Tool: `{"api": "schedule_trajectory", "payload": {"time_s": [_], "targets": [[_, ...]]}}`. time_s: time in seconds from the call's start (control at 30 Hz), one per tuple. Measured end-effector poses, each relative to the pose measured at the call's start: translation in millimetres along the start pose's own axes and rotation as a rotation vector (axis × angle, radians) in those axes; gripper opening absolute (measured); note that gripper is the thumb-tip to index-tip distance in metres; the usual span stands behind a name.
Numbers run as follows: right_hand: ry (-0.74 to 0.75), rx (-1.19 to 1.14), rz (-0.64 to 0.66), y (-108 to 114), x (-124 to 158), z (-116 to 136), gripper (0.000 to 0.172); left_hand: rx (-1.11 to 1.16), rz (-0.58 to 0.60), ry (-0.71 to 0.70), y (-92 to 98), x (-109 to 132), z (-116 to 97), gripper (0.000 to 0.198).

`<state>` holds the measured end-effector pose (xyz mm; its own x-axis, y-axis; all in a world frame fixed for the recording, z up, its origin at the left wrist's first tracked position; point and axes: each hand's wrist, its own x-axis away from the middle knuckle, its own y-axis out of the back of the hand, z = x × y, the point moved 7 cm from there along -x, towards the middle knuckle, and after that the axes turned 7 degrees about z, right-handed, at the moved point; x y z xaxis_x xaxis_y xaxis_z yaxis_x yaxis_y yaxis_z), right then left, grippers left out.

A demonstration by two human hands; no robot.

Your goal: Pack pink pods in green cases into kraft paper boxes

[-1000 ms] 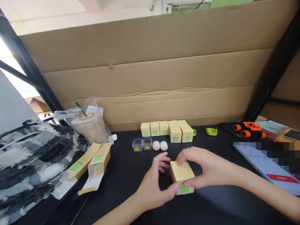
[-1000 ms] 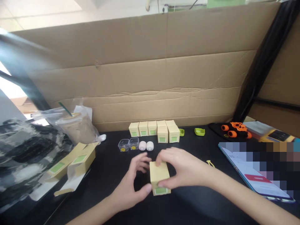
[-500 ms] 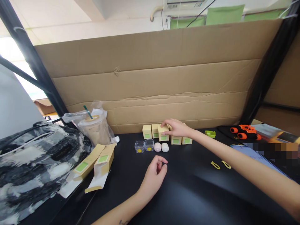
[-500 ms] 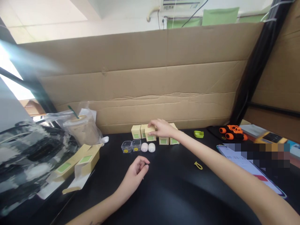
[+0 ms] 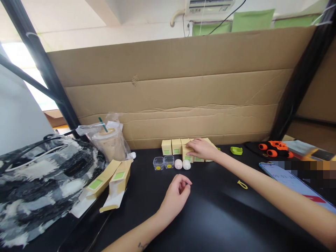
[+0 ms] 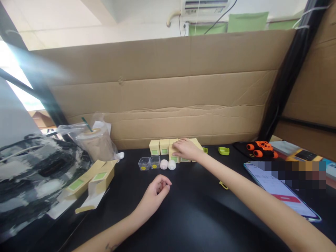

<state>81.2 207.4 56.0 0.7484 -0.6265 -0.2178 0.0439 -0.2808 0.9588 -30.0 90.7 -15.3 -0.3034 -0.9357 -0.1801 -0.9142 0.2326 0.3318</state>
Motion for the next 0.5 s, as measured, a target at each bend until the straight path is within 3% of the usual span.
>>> {"api": "schedule_trajectory", "payload": {"time_s": [0.33,0.5], "targets": [[-0.065,-0.019,-0.059,-5.2,-1.6,-0.6,0.028,-0.025,0.007,-0.015,0.1,-0.3,-0.8,0.007],[-0.09,-0.074,-0.157,9.2,12.9,6.2,0.035,-0.044,0.018,-0.015,-0.7,-0.2,-2.7,0.008]]}}
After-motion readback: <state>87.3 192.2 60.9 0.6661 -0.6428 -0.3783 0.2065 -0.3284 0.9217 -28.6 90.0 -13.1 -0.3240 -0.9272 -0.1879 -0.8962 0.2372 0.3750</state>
